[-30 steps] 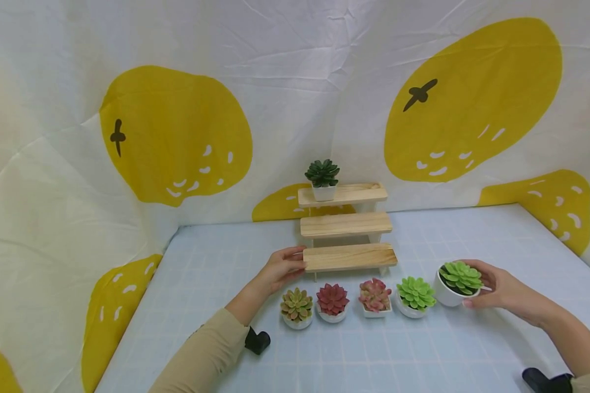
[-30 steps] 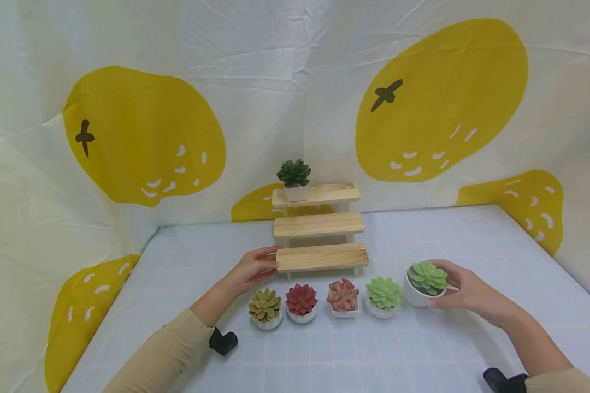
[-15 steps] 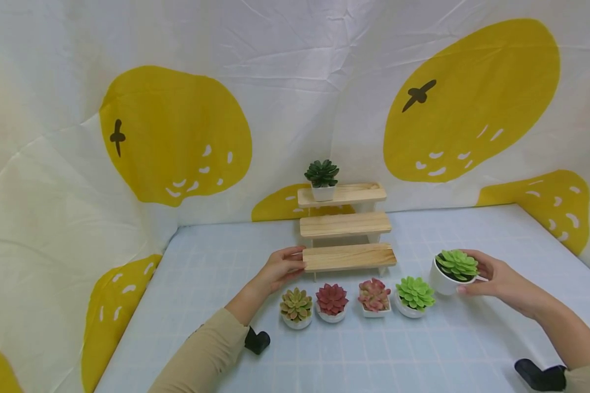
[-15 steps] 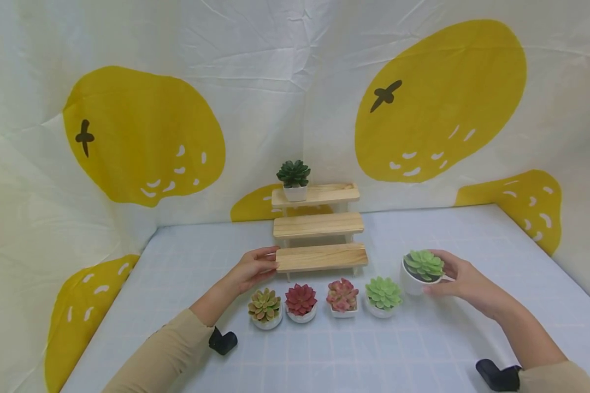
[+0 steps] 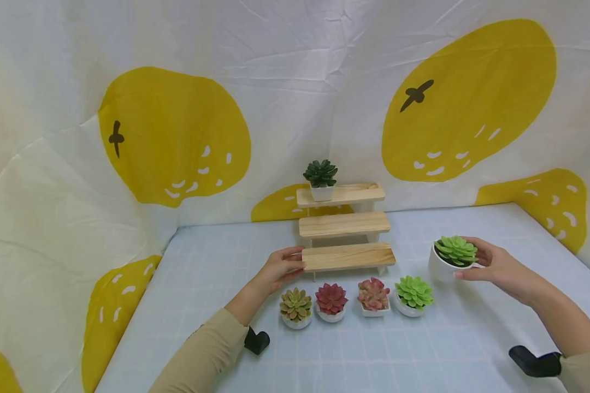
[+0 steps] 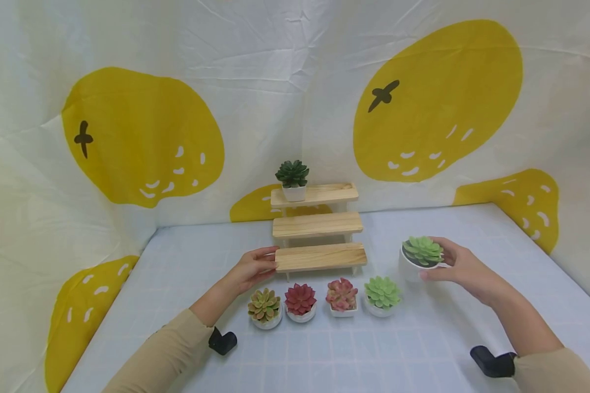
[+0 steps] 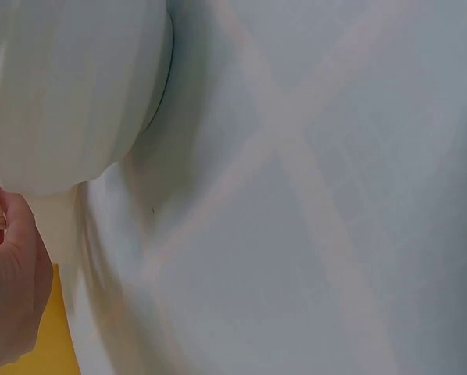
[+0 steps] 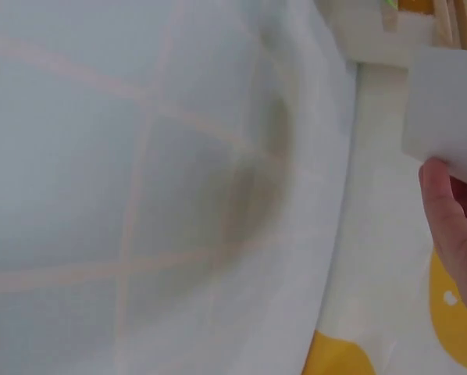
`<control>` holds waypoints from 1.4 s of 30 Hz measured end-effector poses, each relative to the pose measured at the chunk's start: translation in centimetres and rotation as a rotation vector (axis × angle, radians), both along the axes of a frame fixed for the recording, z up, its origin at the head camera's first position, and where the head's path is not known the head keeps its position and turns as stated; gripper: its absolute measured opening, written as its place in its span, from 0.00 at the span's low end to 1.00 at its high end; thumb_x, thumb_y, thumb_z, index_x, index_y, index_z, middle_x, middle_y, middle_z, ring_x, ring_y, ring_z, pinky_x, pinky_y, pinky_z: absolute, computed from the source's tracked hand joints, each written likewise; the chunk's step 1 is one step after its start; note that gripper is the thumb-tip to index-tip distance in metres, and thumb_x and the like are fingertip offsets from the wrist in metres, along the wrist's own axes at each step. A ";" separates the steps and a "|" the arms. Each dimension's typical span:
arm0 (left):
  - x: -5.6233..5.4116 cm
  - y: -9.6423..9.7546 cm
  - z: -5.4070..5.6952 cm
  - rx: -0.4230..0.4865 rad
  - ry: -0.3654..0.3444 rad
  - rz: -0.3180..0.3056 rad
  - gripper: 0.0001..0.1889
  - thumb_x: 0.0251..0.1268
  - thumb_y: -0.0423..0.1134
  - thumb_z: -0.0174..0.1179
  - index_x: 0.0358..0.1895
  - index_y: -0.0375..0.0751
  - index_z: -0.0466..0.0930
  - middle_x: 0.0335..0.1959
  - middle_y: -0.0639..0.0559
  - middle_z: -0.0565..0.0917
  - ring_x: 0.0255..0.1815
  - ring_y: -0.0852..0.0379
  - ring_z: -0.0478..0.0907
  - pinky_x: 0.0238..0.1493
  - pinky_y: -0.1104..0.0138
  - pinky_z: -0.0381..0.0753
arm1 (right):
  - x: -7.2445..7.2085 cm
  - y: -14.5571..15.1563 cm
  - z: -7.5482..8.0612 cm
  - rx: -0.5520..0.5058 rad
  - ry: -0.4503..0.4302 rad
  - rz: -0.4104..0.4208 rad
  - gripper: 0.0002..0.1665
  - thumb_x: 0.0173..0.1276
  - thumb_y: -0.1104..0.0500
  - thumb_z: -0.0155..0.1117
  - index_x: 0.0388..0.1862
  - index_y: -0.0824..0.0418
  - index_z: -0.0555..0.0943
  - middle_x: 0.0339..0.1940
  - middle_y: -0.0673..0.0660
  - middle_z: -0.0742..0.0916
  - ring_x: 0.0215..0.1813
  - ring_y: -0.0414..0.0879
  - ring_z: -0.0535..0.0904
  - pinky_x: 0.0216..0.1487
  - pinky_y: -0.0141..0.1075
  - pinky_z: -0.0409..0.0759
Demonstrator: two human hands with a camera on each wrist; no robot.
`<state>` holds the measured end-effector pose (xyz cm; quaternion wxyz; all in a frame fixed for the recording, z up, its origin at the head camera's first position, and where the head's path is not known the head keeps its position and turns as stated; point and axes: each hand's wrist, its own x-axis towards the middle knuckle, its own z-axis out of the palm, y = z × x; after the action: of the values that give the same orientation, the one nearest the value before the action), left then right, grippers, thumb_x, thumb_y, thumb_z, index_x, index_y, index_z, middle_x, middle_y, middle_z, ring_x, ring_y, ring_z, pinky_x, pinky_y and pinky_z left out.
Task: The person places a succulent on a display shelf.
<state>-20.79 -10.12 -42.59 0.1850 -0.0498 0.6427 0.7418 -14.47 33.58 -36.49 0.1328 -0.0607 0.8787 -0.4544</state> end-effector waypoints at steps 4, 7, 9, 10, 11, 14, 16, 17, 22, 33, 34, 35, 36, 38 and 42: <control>0.0 0.0 -0.1 -0.001 -0.001 -0.005 0.25 0.58 0.20 0.56 0.61 0.31 0.70 0.55 0.34 0.75 0.45 0.52 0.76 0.53 0.57 0.76 | -0.4 -0.3 0.5 -0.009 -0.013 -0.017 0.50 0.65 0.55 0.62 0.71 0.74 0.42 0.67 0.79 0.55 0.64 0.75 0.51 0.55 0.70 0.56; 0.0 0.0 -0.1 -0.001 0.000 -0.009 0.25 0.58 0.20 0.56 0.61 0.31 0.70 0.56 0.34 0.74 0.45 0.52 0.76 0.53 0.57 0.76 | -0.6 -0.4 0.8 -0.013 -0.014 -0.029 0.50 0.66 0.54 0.61 0.71 0.73 0.41 0.67 0.79 0.55 0.64 0.74 0.52 0.56 0.69 0.57; 0.0 0.0 0.0 -0.001 -0.001 -0.008 0.25 0.58 0.20 0.56 0.61 0.31 0.70 0.56 0.34 0.74 0.45 0.52 0.76 0.53 0.57 0.76 | -0.8 -0.5 1.0 -0.010 -0.010 -0.034 0.50 0.66 0.54 0.60 0.71 0.73 0.41 0.67 0.79 0.56 0.64 0.73 0.53 0.56 0.69 0.57; 0.0 0.0 0.0 -0.003 -0.002 -0.007 0.25 0.58 0.20 0.56 0.61 0.31 0.70 0.56 0.34 0.74 0.45 0.52 0.76 0.53 0.57 0.76 | -0.8 -0.6 1.1 -0.011 -0.011 -0.036 0.50 0.66 0.54 0.60 0.71 0.73 0.41 0.67 0.78 0.56 0.64 0.73 0.53 0.56 0.69 0.57; 0.0 0.0 0.0 -0.005 -0.001 -0.006 0.25 0.58 0.20 0.56 0.61 0.31 0.70 0.56 0.34 0.74 0.45 0.52 0.76 0.53 0.57 0.76 | -0.9 -0.6 1.2 -0.012 -0.010 -0.038 0.50 0.66 0.54 0.60 0.71 0.73 0.41 0.67 0.78 0.56 0.64 0.73 0.53 0.56 0.69 0.57; 0.0 0.0 0.0 -0.005 -0.004 -0.006 0.25 0.58 0.20 0.56 0.61 0.31 0.69 0.56 0.33 0.74 0.45 0.51 0.76 0.53 0.56 0.75 | -1.1 -0.9 1.5 -0.013 -0.003 -0.042 0.50 0.65 0.54 0.61 0.71 0.73 0.42 0.67 0.78 0.57 0.64 0.72 0.54 0.56 0.69 0.58; 0.0 0.0 0.1 -0.006 -0.007 -0.004 0.25 0.58 0.20 0.56 0.62 0.31 0.69 0.56 0.33 0.74 0.45 0.52 0.76 0.54 0.56 0.75 | -1.2 -1.0 1.6 -0.019 -0.001 -0.045 0.50 0.65 0.54 0.61 0.72 0.72 0.42 0.67 0.78 0.57 0.64 0.72 0.53 0.56 0.69 0.57; 0.0 -0.1 0.0 -0.007 -0.005 -0.005 0.25 0.58 0.20 0.56 0.62 0.31 0.69 0.56 0.33 0.74 0.45 0.52 0.76 0.54 0.56 0.75 | -1.3 -1.0 1.7 -0.022 0.001 -0.047 0.50 0.65 0.54 0.62 0.72 0.72 0.42 0.67 0.77 0.57 0.64 0.72 0.54 0.56 0.69 0.57; 0.0 -0.1 0.0 -0.006 -0.004 -0.005 0.25 0.58 0.20 0.55 0.62 0.31 0.69 0.56 0.33 0.74 0.45 0.52 0.76 0.54 0.56 0.75 | -1.6 -1.2 1.9 -0.029 0.024 -0.051 0.49 0.65 0.54 0.62 0.72 0.71 0.44 0.66 0.75 0.60 0.62 0.67 0.58 0.57 0.67 0.59; 0.1 -0.1 0.0 -0.002 -0.011 0.004 0.25 0.58 0.20 0.55 0.61 0.31 0.70 0.56 0.33 0.74 0.45 0.52 0.76 0.54 0.55 0.75 | -2.8 -1.6 3.1 -0.020 0.073 -0.039 0.46 0.64 0.55 0.63 0.70 0.69 0.48 0.63 0.67 0.66 0.50 0.38 0.69 0.56 0.55 0.69; 0.1 -0.1 0.0 -0.002 -0.011 0.004 0.25 0.58 0.20 0.55 0.61 0.31 0.69 0.56 0.33 0.74 0.45 0.51 0.76 0.54 0.56 0.75 | -2.9 -1.7 3.2 -0.027 0.073 -0.036 0.46 0.64 0.55 0.63 0.70 0.70 0.48 0.63 0.68 0.66 0.52 0.42 0.68 0.57 0.58 0.67; 0.1 -0.2 0.0 0.000 -0.013 0.005 0.25 0.58 0.20 0.55 0.61 0.31 0.69 0.56 0.33 0.74 0.45 0.51 0.76 0.54 0.56 0.74 | -3.0 -1.8 3.4 -0.029 0.074 -0.033 0.46 0.64 0.55 0.63 0.70 0.70 0.48 0.63 0.68 0.65 0.53 0.45 0.67 0.57 0.59 0.67; 0.1 -0.2 0.0 0.001 -0.012 0.004 0.25 0.58 0.20 0.55 0.61 0.31 0.69 0.56 0.33 0.74 0.45 0.51 0.76 0.54 0.56 0.74 | -3.1 -1.9 3.6 -0.029 0.075 -0.030 0.46 0.64 0.55 0.63 0.71 0.70 0.48 0.64 0.69 0.65 0.53 0.46 0.67 0.57 0.55 0.69; 0.1 -0.2 0.0 0.004 -0.015 0.001 0.25 0.58 0.20 0.55 0.62 0.31 0.69 0.56 0.33 0.73 0.46 0.51 0.76 0.55 0.55 0.74 | -3.3 -2.1 4.0 -0.028 0.073 -0.023 0.47 0.65 0.55 0.62 0.71 0.70 0.47 0.64 0.70 0.64 0.56 0.52 0.66 0.57 0.54 0.70; 0.1 -0.2 0.0 0.002 -0.014 -0.004 0.25 0.58 0.20 0.56 0.62 0.31 0.69 0.57 0.33 0.73 0.46 0.51 0.76 0.55 0.55 0.74 | -3.8 -2.4 4.8 -0.008 0.073 -0.017 0.48 0.65 0.55 0.63 0.72 0.70 0.46 0.65 0.71 0.65 0.57 0.53 0.66 0.57 0.47 0.71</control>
<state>-20.73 -10.29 -42.63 0.1913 -0.0534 0.6406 0.7417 -18.26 31.23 -31.72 0.0966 -0.0704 0.8816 -0.4565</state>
